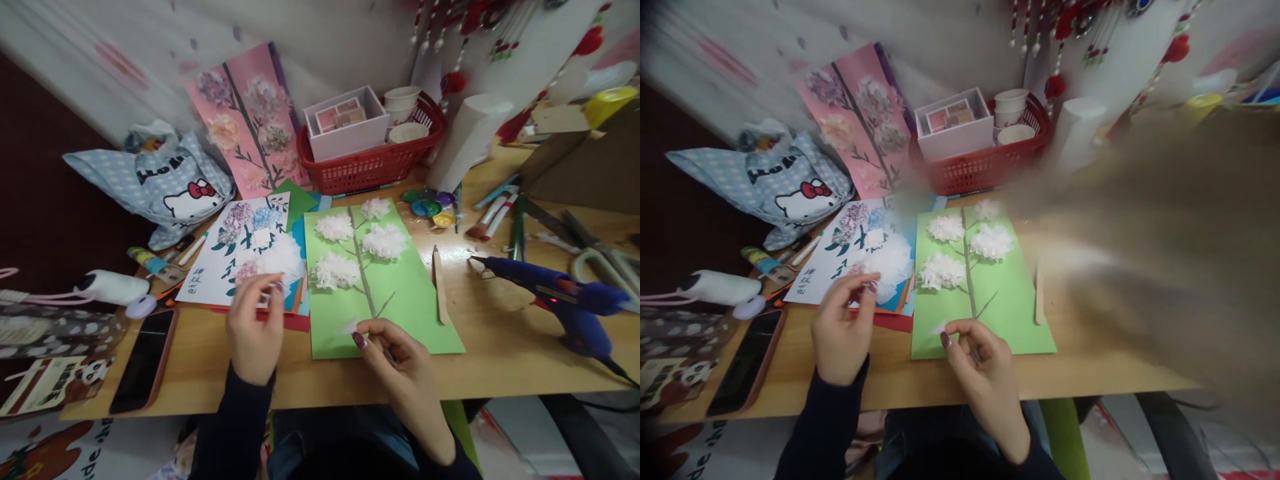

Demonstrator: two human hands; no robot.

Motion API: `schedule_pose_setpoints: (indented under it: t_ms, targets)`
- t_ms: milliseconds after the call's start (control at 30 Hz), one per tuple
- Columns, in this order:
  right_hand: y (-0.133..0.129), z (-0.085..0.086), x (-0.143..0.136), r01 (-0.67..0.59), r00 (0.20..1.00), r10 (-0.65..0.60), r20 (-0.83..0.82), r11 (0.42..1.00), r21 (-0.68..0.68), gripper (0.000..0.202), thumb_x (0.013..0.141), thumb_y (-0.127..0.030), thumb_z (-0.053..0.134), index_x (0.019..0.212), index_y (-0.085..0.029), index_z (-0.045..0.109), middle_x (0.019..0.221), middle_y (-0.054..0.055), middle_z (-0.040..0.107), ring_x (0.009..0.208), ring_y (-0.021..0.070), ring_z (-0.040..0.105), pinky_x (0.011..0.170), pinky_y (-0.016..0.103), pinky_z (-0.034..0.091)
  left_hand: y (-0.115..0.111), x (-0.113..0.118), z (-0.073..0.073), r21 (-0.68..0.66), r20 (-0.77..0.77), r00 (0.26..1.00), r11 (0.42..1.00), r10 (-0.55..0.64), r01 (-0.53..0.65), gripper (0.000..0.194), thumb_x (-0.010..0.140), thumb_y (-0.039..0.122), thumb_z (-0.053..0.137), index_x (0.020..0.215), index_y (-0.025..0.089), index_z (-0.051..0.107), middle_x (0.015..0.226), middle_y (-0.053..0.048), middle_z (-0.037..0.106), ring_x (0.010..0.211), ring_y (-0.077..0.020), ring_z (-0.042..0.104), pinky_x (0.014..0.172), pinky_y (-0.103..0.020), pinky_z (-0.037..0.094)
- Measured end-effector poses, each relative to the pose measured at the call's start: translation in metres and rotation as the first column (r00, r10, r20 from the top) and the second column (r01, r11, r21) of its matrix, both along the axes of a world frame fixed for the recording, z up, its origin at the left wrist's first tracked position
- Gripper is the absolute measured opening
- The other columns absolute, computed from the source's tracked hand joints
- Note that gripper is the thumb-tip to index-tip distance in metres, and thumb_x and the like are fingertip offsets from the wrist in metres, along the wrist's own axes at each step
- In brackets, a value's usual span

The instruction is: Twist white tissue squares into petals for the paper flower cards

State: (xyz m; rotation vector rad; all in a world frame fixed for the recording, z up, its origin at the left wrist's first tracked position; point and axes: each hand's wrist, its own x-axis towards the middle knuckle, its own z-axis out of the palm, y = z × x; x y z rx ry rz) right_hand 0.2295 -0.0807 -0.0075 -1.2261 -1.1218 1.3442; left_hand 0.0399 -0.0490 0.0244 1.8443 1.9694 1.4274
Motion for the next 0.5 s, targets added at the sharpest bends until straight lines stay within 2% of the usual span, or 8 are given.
schedule_pose_setpoints:
  t_ms: [33, 67, 100, 167, 233, 300, 367, 500]
  targets:
    - [0.001, 0.002, 0.000, 0.001, 1.000, -0.001, -0.001, 1.000, -0.002, 0.023, 0.087, -0.039, 0.066, 0.083, -0.017, 0.069, 0.053, -0.007, 0.032, 0.048, 0.0107, 0.029, 0.045, 0.023, 0.024, -0.007, 0.011, 0.001, -0.069, 0.078, 0.987, 0.987, -0.140, 0.146, 0.018, 0.092, 0.019, 0.057, 0.097, 0.020, 0.074, 0.098, -0.008, 0.074, 0.094, -0.0211, 0.070, 0.083, -0.032, 0.057]
    - [0.001, 0.003, 0.000, 0.004, 1.000, -0.004, 0.000, 1.000, -0.003, 0.022, 0.086, -0.038, 0.066, 0.082, -0.017, 0.070, 0.052, -0.007, 0.034, 0.048, 0.0108, 0.030, 0.045, 0.023, 0.025, -0.014, 0.021, 0.002, -0.135, 0.155, 0.952, 0.949, -0.265, 0.286, 0.017, 0.092, 0.020, 0.059, 0.099, 0.021, 0.075, 0.100, -0.008, 0.075, 0.095, -0.0207, 0.070, 0.084, -0.031, 0.057]
    - [0.002, 0.004, 0.001, 0.010, 1.000, -0.010, -0.002, 1.000, -0.003, 0.021, 0.086, -0.038, 0.067, 0.082, -0.017, 0.071, 0.052, -0.006, 0.038, 0.048, 0.0112, 0.032, 0.045, 0.023, 0.027, -0.019, 0.030, 0.002, -0.175, 0.241, 0.909, 0.906, -0.341, 0.386, 0.017, 0.091, 0.020, 0.061, 0.100, 0.021, 0.076, 0.101, -0.009, 0.075, 0.094, -0.0204, 0.071, 0.083, -0.031, 0.058]
    - [0.002, 0.004, 0.003, 0.014, 0.999, -0.014, -0.032, 1.000, 0.004, 0.019, 0.085, -0.036, 0.067, 0.083, -0.018, 0.073, 0.056, -0.002, 0.051, 0.052, 0.0138, 0.045, 0.049, 0.024, 0.038, -0.026, 0.044, 0.001, -0.215, 0.420, 0.819, 0.834, -0.391, 0.509, 0.016, 0.089, 0.021, 0.065, 0.101, 0.021, 0.077, 0.100, -0.009, 0.075, 0.093, -0.0200, 0.071, 0.081, -0.029, 0.060]
    - [0.002, 0.003, 0.005, -0.010, 0.995, 0.011, -0.099, 1.000, 0.013, 0.016, 0.086, -0.034, 0.068, 0.085, -0.020, 0.074, 0.067, 0.003, 0.065, 0.066, 0.0185, 0.061, 0.061, 0.027, 0.050, -0.027, 0.050, -0.001, -0.224, 0.582, 0.737, 0.803, -0.344, 0.552, 0.016, 0.085, 0.021, 0.070, 0.099, 0.020, 0.079, 0.099, -0.009, 0.075, 0.091, -0.0200, 0.073, 0.077, -0.027, 0.062]
    - [0.001, 0.001, 0.007, -0.034, 0.987, 0.037, -0.159, 0.999, 0.024, 0.015, 0.087, -0.033, 0.068, 0.086, -0.020, 0.075, 0.077, 0.005, 0.071, 0.079, 0.0214, 0.066, 0.072, 0.029, 0.054, -0.024, 0.052, -0.004, -0.230, 0.707, 0.660, 0.799, -0.255, 0.555, 0.015, 0.082, 0.020, 0.073, 0.095, 0.019, 0.080, 0.097, -0.009, 0.076, 0.089, -0.0194, 0.074, 0.075, -0.025, 0.062]
    - [0.000, 0.000, 0.008, -0.025, 0.985, 0.028, -0.172, 0.999, 0.023, 0.015, 0.089, -0.033, 0.067, 0.090, -0.020, 0.075, 0.074, 0.004, 0.069, 0.073, 0.0189, 0.063, 0.069, 0.027, 0.052, -0.021, 0.051, -0.007, -0.232, 0.790, 0.590, 0.810, -0.165, 0.538, 0.011, 0.080, 0.020, 0.075, 0.089, 0.019, 0.080, 0.093, -0.008, 0.078, 0.086, -0.0178, 0.075, 0.076, -0.024, 0.062]
    - [-0.004, -0.003, 0.008, -0.004, 0.991, 0.006, -0.132, 1.000, 0.015, 0.018, 0.091, -0.036, 0.066, 0.094, -0.019, 0.073, 0.060, -0.003, 0.049, 0.054, 0.0121, 0.040, 0.051, 0.023, 0.036, -0.018, 0.048, -0.014, -0.246, 0.857, 0.513, 0.837, -0.047, 0.489, 0.009, 0.075, 0.023, 0.081, 0.080, 0.017, 0.076, 0.079, -0.004, 0.077, 0.074, -0.0132, 0.072, 0.069, -0.019, 0.059]
